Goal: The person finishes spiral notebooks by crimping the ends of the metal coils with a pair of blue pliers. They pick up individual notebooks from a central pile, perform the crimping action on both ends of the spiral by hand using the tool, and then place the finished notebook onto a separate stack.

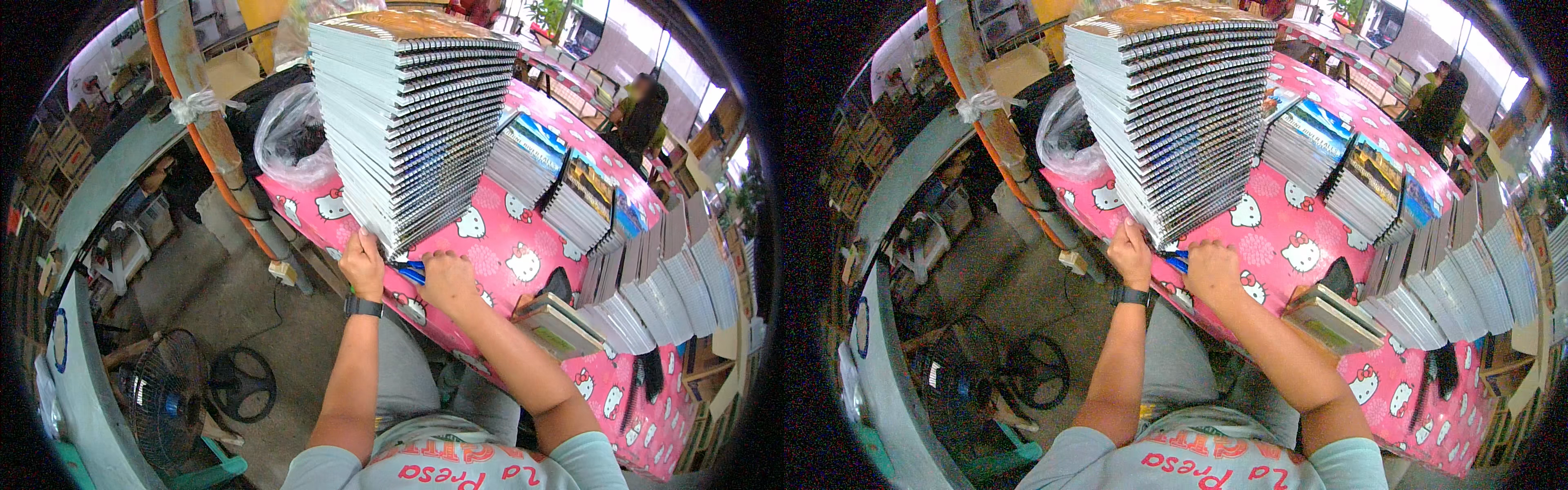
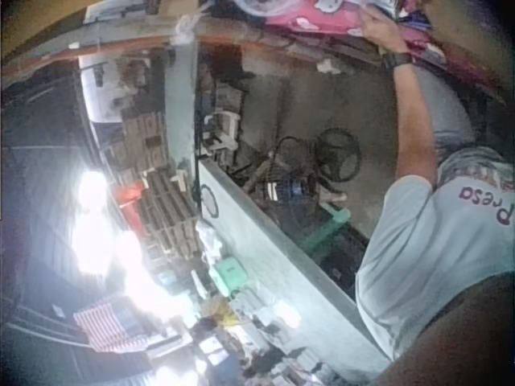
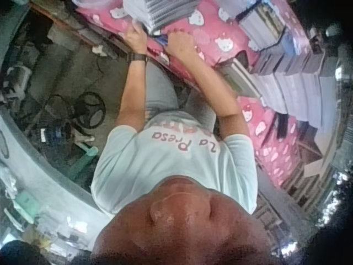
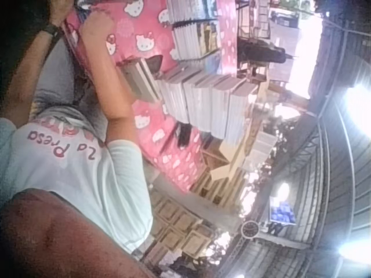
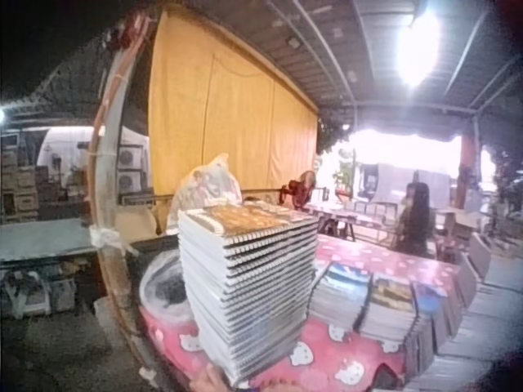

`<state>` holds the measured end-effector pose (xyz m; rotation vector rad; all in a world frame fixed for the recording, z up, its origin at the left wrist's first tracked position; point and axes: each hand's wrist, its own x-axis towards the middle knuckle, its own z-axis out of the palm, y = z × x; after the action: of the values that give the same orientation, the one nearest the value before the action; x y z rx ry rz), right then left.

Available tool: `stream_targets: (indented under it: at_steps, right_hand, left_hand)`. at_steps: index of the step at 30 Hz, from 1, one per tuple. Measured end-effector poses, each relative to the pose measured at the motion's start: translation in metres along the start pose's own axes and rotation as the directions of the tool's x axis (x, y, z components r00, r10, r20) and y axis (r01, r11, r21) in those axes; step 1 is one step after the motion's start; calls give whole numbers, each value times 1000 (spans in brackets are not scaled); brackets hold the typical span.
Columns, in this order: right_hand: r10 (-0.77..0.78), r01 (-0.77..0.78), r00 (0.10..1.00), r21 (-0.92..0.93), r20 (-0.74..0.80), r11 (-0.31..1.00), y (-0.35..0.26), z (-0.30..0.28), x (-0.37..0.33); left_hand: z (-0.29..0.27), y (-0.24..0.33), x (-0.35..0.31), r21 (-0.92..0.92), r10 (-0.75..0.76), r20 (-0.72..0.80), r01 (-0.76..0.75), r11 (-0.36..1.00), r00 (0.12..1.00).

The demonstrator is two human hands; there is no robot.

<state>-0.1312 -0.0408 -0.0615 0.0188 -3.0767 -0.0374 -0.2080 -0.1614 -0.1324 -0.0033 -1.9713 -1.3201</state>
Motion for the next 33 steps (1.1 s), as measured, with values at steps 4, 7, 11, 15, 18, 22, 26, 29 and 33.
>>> stream_targets:
  at_steps: [4, 7, 11, 15, 18, 22, 26, 29, 33]
  right_hand:
    - [2, -6, 999, 79, 50, 997, 2, -2, 1]
    - [26, -57, 989, 206, 149, 977, 4, -5, 6]
    - [2, 32, 995, 337, -99, 941, 26, 12, -24]
    - [13, 144, 925, 381, -380, 913, 45, 30, -50]
    - [-24, 176, 930, 387, -367, 905, 35, 28, -43]
    - [4, 168, 934, 448, -358, 878, 35, 29, -40]
    - [193, 120, 937, 785, -292, 607, 45, 40, -43]
    - [362, 71, 923, 983, -128, 169, 64, 35, -53]
    - [486, 111, 874, 972, 4, -208, 76, 23, -72]
  left_hand:
    - [-1, 3, 1, -10, -11, 6, 11, 1000, 1000]
    - [-3, 1, 3, 20, -10, 14, 10, 1000, 1000]
    - [-11, -6, 16, -196, -59, -98, 38, 980, 993]
    - [-20, 4, 91, -240, -195, -247, 134, 961, 949]
    - [-17, -19, 202, -327, -68, -352, -55, 943, 933]
    - [8, -24, 279, 98, 41, 108, -52, 994, 993]
    - [21, -45, 301, 214, 37, 136, -65, 975, 990]
    - [18, -32, 301, 156, -28, 244, -10, 988, 969]
    - [-25, -17, 311, 88, 174, 253, -202, 975, 951]
